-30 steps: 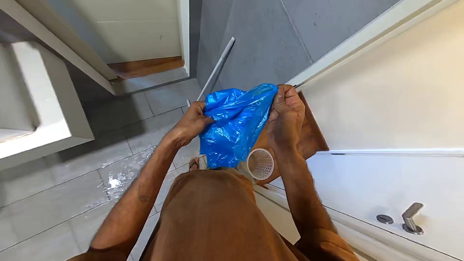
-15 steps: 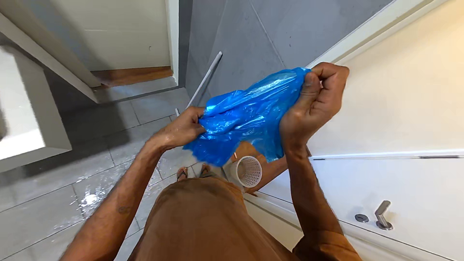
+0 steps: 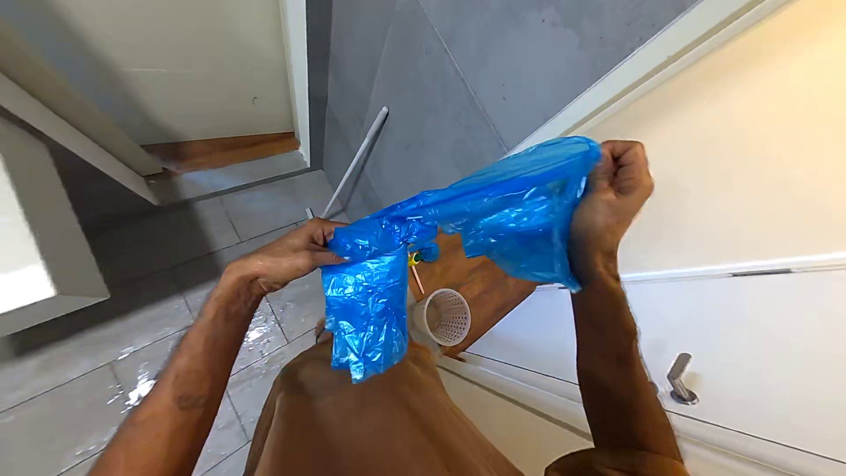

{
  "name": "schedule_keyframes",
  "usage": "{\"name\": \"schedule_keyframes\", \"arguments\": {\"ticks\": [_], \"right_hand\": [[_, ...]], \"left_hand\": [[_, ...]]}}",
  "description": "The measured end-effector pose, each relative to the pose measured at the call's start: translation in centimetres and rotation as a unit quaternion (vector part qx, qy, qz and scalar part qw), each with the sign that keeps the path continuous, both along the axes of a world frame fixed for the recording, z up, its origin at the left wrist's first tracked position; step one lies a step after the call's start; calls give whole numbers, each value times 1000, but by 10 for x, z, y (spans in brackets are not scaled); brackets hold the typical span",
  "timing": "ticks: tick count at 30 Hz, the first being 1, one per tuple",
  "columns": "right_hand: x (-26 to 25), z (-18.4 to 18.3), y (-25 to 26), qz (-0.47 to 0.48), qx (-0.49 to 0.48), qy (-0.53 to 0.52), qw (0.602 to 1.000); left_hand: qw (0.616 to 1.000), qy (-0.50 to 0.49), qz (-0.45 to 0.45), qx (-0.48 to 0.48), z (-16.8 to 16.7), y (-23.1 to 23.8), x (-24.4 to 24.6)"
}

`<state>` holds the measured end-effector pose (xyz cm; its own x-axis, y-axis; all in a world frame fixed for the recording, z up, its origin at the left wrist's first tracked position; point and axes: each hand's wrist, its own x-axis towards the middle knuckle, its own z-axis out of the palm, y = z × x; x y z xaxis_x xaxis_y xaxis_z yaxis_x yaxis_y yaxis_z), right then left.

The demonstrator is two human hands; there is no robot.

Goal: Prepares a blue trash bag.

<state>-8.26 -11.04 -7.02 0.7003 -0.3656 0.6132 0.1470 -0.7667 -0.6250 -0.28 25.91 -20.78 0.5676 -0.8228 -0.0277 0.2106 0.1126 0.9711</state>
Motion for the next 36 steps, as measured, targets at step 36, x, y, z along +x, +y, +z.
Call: {"name": "schedule_keyframes", "arguments": {"ticks": [36], "right_hand": [[-94,-193,-93,-188,27,294,937]], "left_hand": [[854,-322,212,350,24,68,-10]]}}
